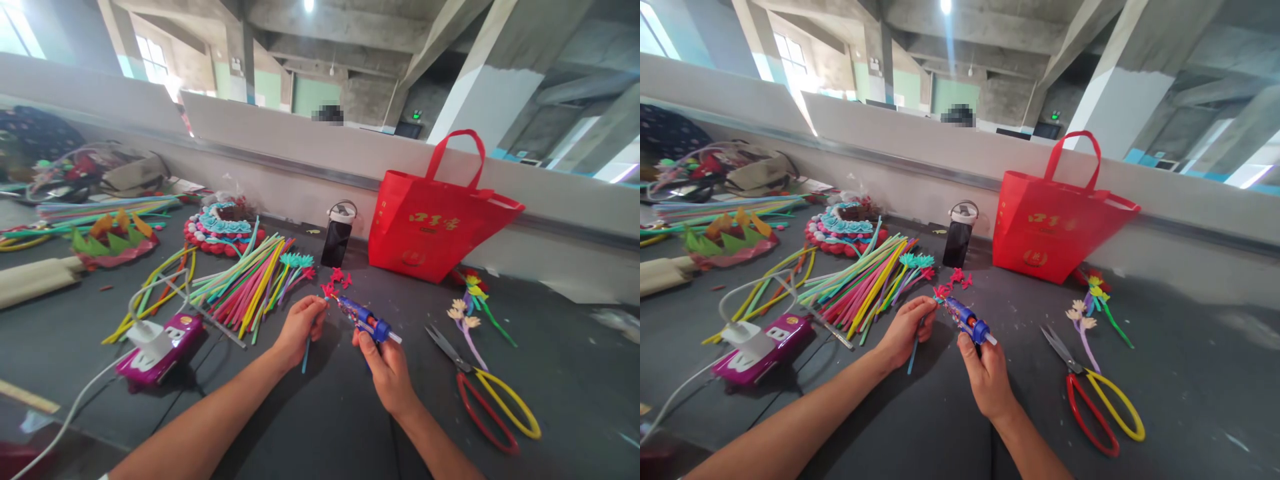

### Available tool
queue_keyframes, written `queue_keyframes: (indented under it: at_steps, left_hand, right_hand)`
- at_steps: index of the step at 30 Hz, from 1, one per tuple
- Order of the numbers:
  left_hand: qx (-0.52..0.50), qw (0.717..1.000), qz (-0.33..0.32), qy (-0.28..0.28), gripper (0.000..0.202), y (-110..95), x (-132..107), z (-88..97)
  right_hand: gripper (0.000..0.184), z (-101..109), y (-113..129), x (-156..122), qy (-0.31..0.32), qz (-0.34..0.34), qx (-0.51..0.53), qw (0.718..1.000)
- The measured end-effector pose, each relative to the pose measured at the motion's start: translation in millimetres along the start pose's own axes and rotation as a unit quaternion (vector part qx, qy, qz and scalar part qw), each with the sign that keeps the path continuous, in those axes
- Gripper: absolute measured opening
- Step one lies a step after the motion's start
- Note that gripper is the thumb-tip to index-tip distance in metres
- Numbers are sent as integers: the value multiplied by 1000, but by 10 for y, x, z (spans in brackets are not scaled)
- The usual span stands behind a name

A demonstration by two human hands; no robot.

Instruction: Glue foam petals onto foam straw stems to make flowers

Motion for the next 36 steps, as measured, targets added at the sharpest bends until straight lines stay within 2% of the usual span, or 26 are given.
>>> queue_keyframes:
  at_steps: [17, 36]
  left_hand:
    - [14, 1000, -16, 1, 25, -15, -29, -29]
    - [18, 1000, -16, -5, 28, -23, -44, -40]
  right_hand:
    - [33, 7, 38, -22, 7, -5, -4, 1000]
    - [32, 21, 37, 2, -25, 8, -23, 999]
Point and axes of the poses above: each hand's wrist, its own x-axis towards the middle knuckle, its own z-axis out of the back of the hand, y = z × x, the point moved 3 cm from there along x, towards the middle knuckle, and after that the axes turned 3 degrees about -y, right-handed, at the moved point
